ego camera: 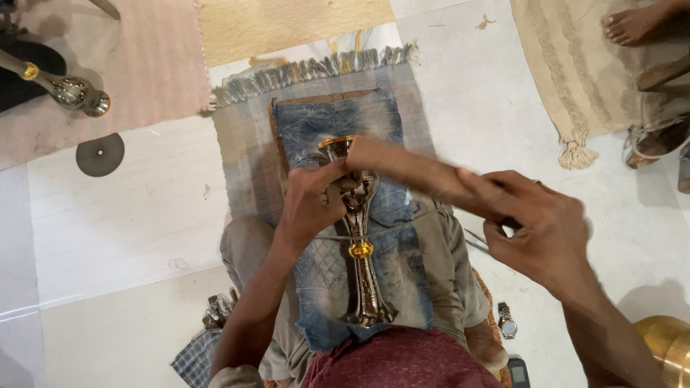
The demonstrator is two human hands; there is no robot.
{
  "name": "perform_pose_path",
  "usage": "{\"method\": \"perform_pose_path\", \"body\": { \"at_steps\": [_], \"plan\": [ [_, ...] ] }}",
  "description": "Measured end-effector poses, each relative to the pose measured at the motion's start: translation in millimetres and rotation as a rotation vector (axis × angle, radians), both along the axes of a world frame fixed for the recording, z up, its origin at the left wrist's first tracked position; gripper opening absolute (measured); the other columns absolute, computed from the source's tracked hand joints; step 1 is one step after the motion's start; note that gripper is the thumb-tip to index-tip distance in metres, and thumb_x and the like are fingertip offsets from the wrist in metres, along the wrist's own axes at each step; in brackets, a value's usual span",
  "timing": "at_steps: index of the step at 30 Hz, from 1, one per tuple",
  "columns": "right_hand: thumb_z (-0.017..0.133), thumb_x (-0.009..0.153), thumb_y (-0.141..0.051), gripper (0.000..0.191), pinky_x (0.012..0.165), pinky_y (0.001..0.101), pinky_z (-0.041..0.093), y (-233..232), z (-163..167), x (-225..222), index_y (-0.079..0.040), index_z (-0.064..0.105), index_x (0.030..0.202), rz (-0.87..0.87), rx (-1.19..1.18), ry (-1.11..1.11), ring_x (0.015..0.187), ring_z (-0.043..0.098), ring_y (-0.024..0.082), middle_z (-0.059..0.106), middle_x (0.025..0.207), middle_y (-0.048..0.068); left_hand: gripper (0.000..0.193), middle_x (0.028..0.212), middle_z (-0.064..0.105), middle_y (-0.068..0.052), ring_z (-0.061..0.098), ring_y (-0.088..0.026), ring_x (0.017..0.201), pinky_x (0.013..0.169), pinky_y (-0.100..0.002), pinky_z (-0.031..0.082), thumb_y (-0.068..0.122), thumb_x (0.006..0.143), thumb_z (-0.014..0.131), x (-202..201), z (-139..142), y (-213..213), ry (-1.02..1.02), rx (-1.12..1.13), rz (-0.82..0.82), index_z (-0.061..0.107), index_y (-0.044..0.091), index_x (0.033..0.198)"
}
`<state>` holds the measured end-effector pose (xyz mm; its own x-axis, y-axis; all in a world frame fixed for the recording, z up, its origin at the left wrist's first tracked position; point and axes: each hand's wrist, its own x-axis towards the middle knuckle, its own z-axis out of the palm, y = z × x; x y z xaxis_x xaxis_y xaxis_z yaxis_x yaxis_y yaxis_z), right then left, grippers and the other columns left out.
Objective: The person sits on the floor with a brass goblet-shaped vessel resting on a sandbag in their lap. They hold the vessel steady with one hand and repeatedly strike and press its curved surface with a wooden mallet, rotating the vessel to work different areas of the body and rim.
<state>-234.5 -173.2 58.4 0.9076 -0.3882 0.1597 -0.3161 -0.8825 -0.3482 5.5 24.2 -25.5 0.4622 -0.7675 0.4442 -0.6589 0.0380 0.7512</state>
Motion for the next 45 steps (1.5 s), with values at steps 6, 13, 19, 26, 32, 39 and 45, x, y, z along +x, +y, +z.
{"method": "perform_pose_path", "body": {
  "at_steps": [6,13,19,26,32,39,45],
  "plan": [
    [0.073,0.072,0.004,0.063,0.060,0.0289,0.057,6.1,-45.3,-14.4,-0.014,0.069,0.132,0.048,-0.116,-0.244,0.072,0.066,0.013,0.076,0.105,0.011,0.037,0.092,0.080,-0.009,0.078,-0.020,0.076,0.068,-0.030,0.063,-0.008,0.070,0.070,12.1,-17.2,-5.7,-0.180,0.110,-0.119,0.074,0.011,0.101],
    [0.074,0.074,0.004,0.073,0.063,0.0246,0.056,54.9,-119.1,-30.2,-0.004,0.058,0.145,-0.213,0.785,-0.455,0.075,0.067,0.012,0.076,0.108,0.015,0.032,0.100,0.076,-0.007,0.075,-0.016,0.089,0.079,-0.029,0.066,-0.012,0.094,0.059,-27.2,-25.2,-0.4,0.683,-0.515,0.168,0.067,0.004,0.121],
    [0.076,0.075,0.003,0.071,0.067,0.0229,0.061,52.4,-109.3,-23.8,-0.008,0.059,0.143,-0.142,0.628,-0.403,0.084,0.072,0.012,0.074,0.115,0.016,0.026,0.100,0.078,-0.009,0.078,-0.016,0.086,0.074,-0.027,0.066,-0.011,0.094,0.063,-57.7,-31.2,-9.5,0.330,-0.422,0.483,0.070,-0.001,0.116],
    [0.071,0.078,-0.001,0.070,0.059,0.0202,0.060,15.2,-22.0,29.1,-0.023,0.060,0.143,0.202,0.254,-0.304,0.079,0.073,0.011,0.075,0.118,0.009,0.041,0.105,0.078,-0.015,0.079,-0.018,0.085,0.074,-0.029,0.064,-0.010,0.087,0.055,-67.2,-46.7,-17.2,0.158,-0.376,0.669,0.068,-0.001,0.125],
    [0.072,0.085,-0.007,0.075,0.043,0.0262,0.040,-3.7,44.6,57.9,-0.039,0.054,0.150,0.409,-0.490,-0.016,0.066,0.063,0.016,0.075,0.109,0.001,0.042,0.096,0.078,-0.013,0.077,-0.019,0.076,0.066,-0.031,0.060,-0.009,0.084,0.055,-60.7,-53.8,-16.0,0.085,-0.316,0.621,0.070,0.001,0.122],
    [0.069,0.085,-0.006,0.069,0.038,0.0266,0.046,-6.9,44.4,59.7,-0.034,0.056,0.147,0.362,-0.250,0.022,0.055,0.061,0.012,0.074,0.112,0.004,0.037,0.091,0.079,-0.007,0.078,-0.017,0.076,0.068,-0.031,0.064,-0.010,0.086,0.061,-43.1,-48.0,-10.6,0.013,-0.286,0.367,0.072,0.007,0.117],
    [0.064,0.083,-0.001,0.071,0.054,0.0246,0.057,-2.1,16.9,33.2,-0.025,0.054,0.149,0.325,0.095,-0.194,0.074,0.070,0.011,0.071,0.119,0.006,0.043,0.085,0.078,-0.008,0.077,-0.018,0.071,0.062,-0.032,0.062,-0.008,0.071,0.068,-21.3,-37.9,-2.6,-0.018,-0.112,0.196,0.074,0.009,0.110]
  ]
}}
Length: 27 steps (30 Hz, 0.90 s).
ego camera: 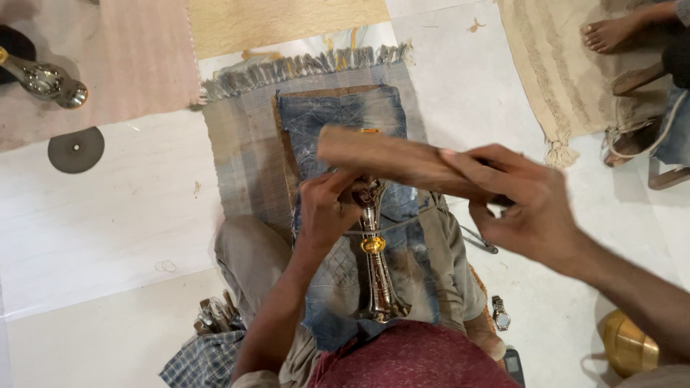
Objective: The person sits on the floor with a brass goblet-shaped vessel resting on a sandbag in their lap. They hold the vessel steady with one hand and repeatedly strike and press its curved surface with a wooden mallet, rotating the vessel to work different areas of the body and rim.
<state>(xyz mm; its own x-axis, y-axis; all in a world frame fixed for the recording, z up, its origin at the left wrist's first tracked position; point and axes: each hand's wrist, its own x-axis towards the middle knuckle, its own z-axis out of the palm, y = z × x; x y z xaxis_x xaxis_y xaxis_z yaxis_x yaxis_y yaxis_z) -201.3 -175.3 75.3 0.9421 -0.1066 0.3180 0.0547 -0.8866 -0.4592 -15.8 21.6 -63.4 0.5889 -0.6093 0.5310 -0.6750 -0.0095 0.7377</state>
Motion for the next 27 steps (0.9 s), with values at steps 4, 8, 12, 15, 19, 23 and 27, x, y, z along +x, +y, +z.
{"method": "perform_pose_path", "body": {
  "at_steps": [4,8,12,15,19,23,27],
  "plan": [
    [0.071,0.070,0.002,0.074,0.056,0.0320,0.059,13.0,-17.8,-27.9,-0.020,0.062,0.139,-0.181,-0.179,0.076,0.074,0.071,0.018,0.072,0.110,0.008,0.047,0.086,0.077,-0.011,0.076,-0.021,0.074,0.065,-0.034,0.063,-0.007,0.067,0.071,13.2,7.1,4.2,-0.024,0.036,-0.164,0.074,0.009,0.111],
    [0.071,0.076,0.005,0.066,0.062,0.0281,0.063,21.9,-41.0,-49.8,-0.011,0.061,0.139,-0.271,-0.035,-0.022,0.079,0.074,0.018,0.072,0.114,0.014,0.053,0.091,0.078,-0.008,0.078,-0.018,0.080,0.067,-0.032,0.064,-0.009,0.072,0.072,25.2,10.7,0.4,-0.067,0.042,-0.300,0.071,0.008,0.123],
    [0.067,0.078,0.003,0.073,0.075,0.0300,0.064,41.6,-68.7,-80.9,-0.004,0.052,0.149,-0.331,0.215,-0.202,0.100,0.072,0.026,0.065,0.122,0.021,0.050,0.091,0.079,-0.006,0.077,-0.016,0.078,0.059,-0.029,0.060,-0.006,0.075,0.077,34.4,12.0,-4.1,-0.183,0.049,-0.416,0.071,0.011,0.121],
    [0.069,0.074,0.005,0.068,0.072,0.0305,0.068,51.3,-93.1,-98.2,-0.006,0.060,0.141,-0.388,0.119,-0.109,0.090,0.075,0.025,0.070,0.117,0.021,0.050,0.081,0.077,-0.001,0.072,-0.013,0.065,0.051,-0.029,0.053,-0.006,0.072,0.075,40.2,15.0,-7.9,-0.245,0.199,-0.459,0.072,0.018,0.116],
    [0.069,0.076,0.005,0.070,0.066,0.0300,0.062,72.0,-126.1,-104.3,-0.002,0.055,0.144,-0.488,0.099,-0.318,0.090,0.073,0.027,0.066,0.119,0.025,0.051,0.071,0.073,0.004,0.066,-0.011,0.057,0.045,-0.029,0.047,-0.006,0.079,0.074,43.8,21.6,-17.1,-0.314,0.203,-0.605,0.073,0.025,0.119],
    [0.069,0.077,0.007,0.065,0.069,0.0333,0.063,97.8,-145.2,-97.5,-0.002,0.059,0.141,-0.554,-0.040,-0.315,0.096,0.074,0.031,0.067,0.116,0.025,0.049,0.071,0.071,0.002,0.065,-0.012,0.057,0.046,-0.029,0.046,-0.005,0.081,0.071,55.5,24.4,-26.9,-0.418,0.235,-0.748,0.074,0.025,0.119],
    [0.071,0.075,0.008,0.068,0.075,0.0332,0.059,117.0,-148.2,-95.1,0.001,0.060,0.141,-0.745,0.174,-0.159,0.097,0.073,0.028,0.071,0.114,0.025,0.027,0.079,0.077,0.001,0.070,-0.012,0.060,0.049,-0.030,0.050,0.004,0.090,0.075,51.2,13.9,-21.3,-0.216,0.090,-0.541,0.073,0.021,0.110]
  ]
}}
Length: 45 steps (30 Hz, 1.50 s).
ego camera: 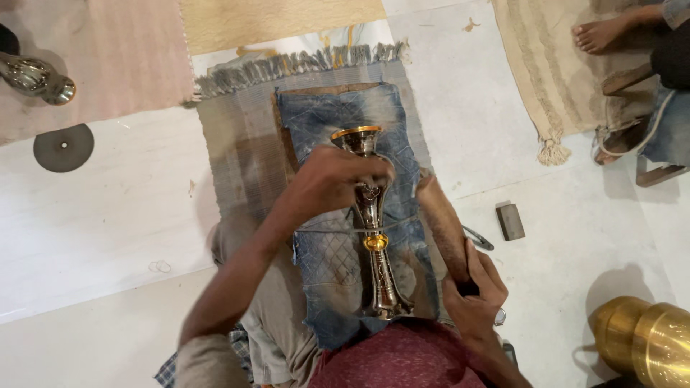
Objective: The person sits on the floor with a brass goblet-shaped vessel resting on a sandbag in their lap. They hold the vessel steady with one hand and repeatedly strike and press its curved surface with a wooden mallet, rotating the vessel to work different areas of the body and rim.
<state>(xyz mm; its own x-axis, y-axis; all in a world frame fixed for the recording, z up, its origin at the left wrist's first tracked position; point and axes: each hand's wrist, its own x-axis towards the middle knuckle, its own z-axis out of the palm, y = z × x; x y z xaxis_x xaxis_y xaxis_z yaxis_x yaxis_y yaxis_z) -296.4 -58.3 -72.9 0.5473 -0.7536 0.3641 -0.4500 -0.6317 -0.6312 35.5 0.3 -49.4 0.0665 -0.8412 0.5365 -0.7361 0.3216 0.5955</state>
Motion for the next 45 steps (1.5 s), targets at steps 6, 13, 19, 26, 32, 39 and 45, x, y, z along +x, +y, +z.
{"method": "perform_pose_path", "body": {
  "at_steps": [6,13,19,26,32,39,45],
  "plan": [
    [0.072,0.074,0.007,0.073,0.077,0.0278,0.063,-11.3,-5.5,3.4,-0.001,0.056,0.145,0.059,0.347,-0.104,0.093,0.074,0.018,0.074,0.113,0.016,0.037,0.110,0.078,-0.012,0.079,-0.020,0.090,0.072,-0.032,0.067,-0.011,0.094,0.062,-12.0,-14.7,12.1,0.309,-0.220,0.142,0.067,0.003,0.128],
    [0.069,0.073,0.008,0.071,0.057,0.0270,0.057,-59.8,5.7,13.2,-0.005,0.063,0.143,0.231,0.432,-0.181,0.071,0.069,0.016,0.076,0.108,0.014,0.045,0.084,0.079,-0.005,0.066,-0.013,0.052,0.041,-0.028,0.051,-0.009,0.084,0.072,0.8,-19.6,-0.2,0.076,0.021,0.135,0.073,0.014,0.123],
    [0.070,0.076,0.005,0.071,0.074,0.0264,0.062,-88.0,68.4,25.2,-0.010,0.059,0.144,0.368,-0.043,-0.010,0.093,0.071,0.017,0.069,0.120,0.015,0.044,0.082,0.077,-0.002,0.069,-0.010,0.058,0.046,-0.025,0.054,-0.007,0.082,0.073,0.3,-25.7,0.1,0.030,-0.008,0.146,0.071,0.017,0.120],
    [0.068,0.077,0.004,0.071,0.066,0.0268,0.059,-118.0,132.3,55.7,-0.015,0.060,0.145,0.521,-0.104,0.174,0.080,0.070,0.014,0.072,0.115,0.013,0.043,0.088,0.079,-0.004,0.073,-0.013,0.061,0.051,-0.028,0.057,-0.004,0.075,0.077,-17.8,-12.6,10.7,0.192,-0.019,0.279,0.071,0.010,0.116],
    [0.068,0.081,-0.006,0.071,0.058,0.0248,0.057,-117.8,157.0,80.0,-0.023,0.055,0.148,0.660,-0.186,0.156,0.078,0.068,0.014,0.070,0.114,0.004,0.041,0.093,0.079,-0.010,0.078,-0.017,0.077,0.065,-0.028,0.063,-0.014,0.082,0.062,-29.2,-11.7,15.6,0.248,-0.181,0.375,0.073,0.007,0.115],
    [0.067,0.082,-0.006,0.071,0.040,0.0259,0.044,-127.1,188.6,105.4,-0.028,0.056,0.149,0.626,-0.474,0.499,0.053,0.061,0.011,0.074,0.111,0.003,0.036,0.092,0.079,-0.009,0.079,-0.016,0.079,0.073,-0.027,0.065,-0.015,0.091,0.048,-58.5,-22.2,12.0,0.504,-0.348,0.620,0.073,0.000,0.112],
    [0.067,0.078,-0.006,0.078,0.032,0.0269,0.038,-114.3,216.6,143.6,-0.030,0.051,0.151,0.768,-0.497,0.627,0.046,0.059,0.013,0.073,0.113,0.004,0.026,0.090,0.077,-0.008,0.075,-0.012,0.075,0.068,-0.025,0.061,-0.015,0.094,0.046,-78.6,-19.5,7.4,0.628,-0.396,0.729,0.069,-0.003,0.101]
  ]
}}
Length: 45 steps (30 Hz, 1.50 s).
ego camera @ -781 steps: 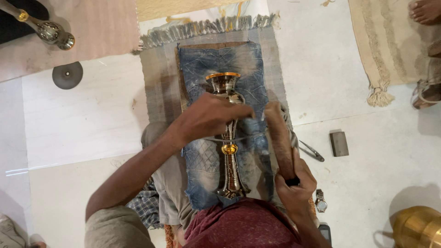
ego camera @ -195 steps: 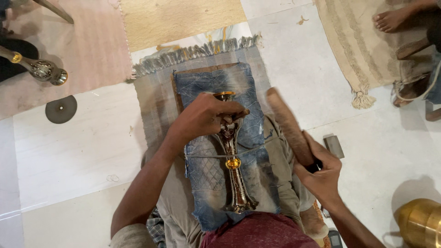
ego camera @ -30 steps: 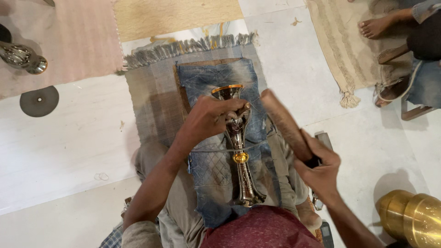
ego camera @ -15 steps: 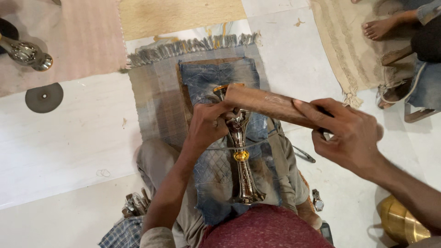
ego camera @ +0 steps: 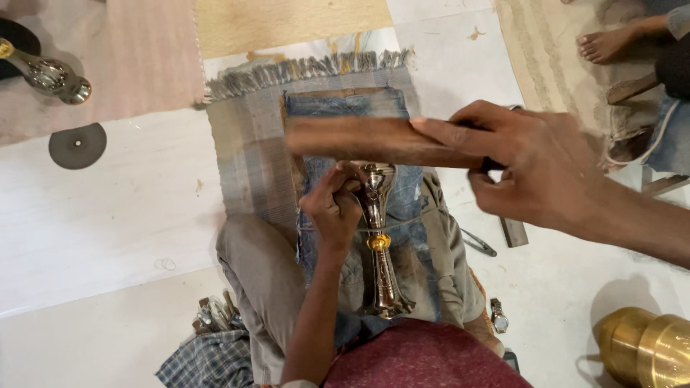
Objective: The person sits on the floor with a brass goblet-shaped vessel resting on a sandbag in their lap. They hold the vessel steady with one hand and repeatedly strike and press its curved surface with a wooden mallet, rotating the vessel to work different areas of the body and rim.
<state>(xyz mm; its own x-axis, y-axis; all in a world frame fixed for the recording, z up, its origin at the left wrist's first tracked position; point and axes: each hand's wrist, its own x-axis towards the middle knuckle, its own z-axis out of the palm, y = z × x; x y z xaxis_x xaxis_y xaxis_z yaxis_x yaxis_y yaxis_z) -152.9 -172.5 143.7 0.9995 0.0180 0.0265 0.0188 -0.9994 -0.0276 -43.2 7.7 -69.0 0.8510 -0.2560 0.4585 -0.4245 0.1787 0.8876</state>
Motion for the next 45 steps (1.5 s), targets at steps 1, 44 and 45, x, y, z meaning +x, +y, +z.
{"method": "perform_pose_path", "body": {
  "at_steps": [1,44,45],
  "plan": [
    [0.067,0.078,-0.008,0.082,0.034,0.0270,0.040,4.0,5.6,4.6,-0.036,0.046,0.152,-0.038,-0.094,0.138,0.050,0.060,0.014,0.071,0.115,0.001,0.027,0.090,0.077,-0.009,0.074,-0.013,0.076,0.069,-0.026,0.061,-0.015,0.091,0.048,-2.3,0.9,-2.8,-0.029,-0.005,0.051,0.070,-0.005,0.103],
    [0.073,0.079,0.000,0.057,0.058,0.0293,0.059,-13.8,-104.3,-107.0,-0.011,0.063,0.134,-0.012,0.169,-0.496,0.075,0.069,0.017,0.070,0.108,0.014,0.041,0.099,0.077,-0.009,0.075,-0.022,0.080,0.069,-0.035,0.063,-0.008,0.075,0.063,46.8,-8.1,16.0,-0.679,0.253,-0.427,0.073,0.009,0.111],
    [0.071,0.077,0.001,0.058,0.061,0.0298,0.060,-14.0,-115.0,-118.4,-0.007,0.061,0.134,-0.004,0.242,-0.554,0.079,0.069,0.019,0.067,0.109,0.017,0.041,0.109,0.078,-0.009,0.077,-0.022,0.088,0.076,-0.033,0.066,-0.008,0.079,0.062,49.3,-6.9,14.4,-0.720,0.222,-0.472,0.071,0.010,0.115]
  ]
}}
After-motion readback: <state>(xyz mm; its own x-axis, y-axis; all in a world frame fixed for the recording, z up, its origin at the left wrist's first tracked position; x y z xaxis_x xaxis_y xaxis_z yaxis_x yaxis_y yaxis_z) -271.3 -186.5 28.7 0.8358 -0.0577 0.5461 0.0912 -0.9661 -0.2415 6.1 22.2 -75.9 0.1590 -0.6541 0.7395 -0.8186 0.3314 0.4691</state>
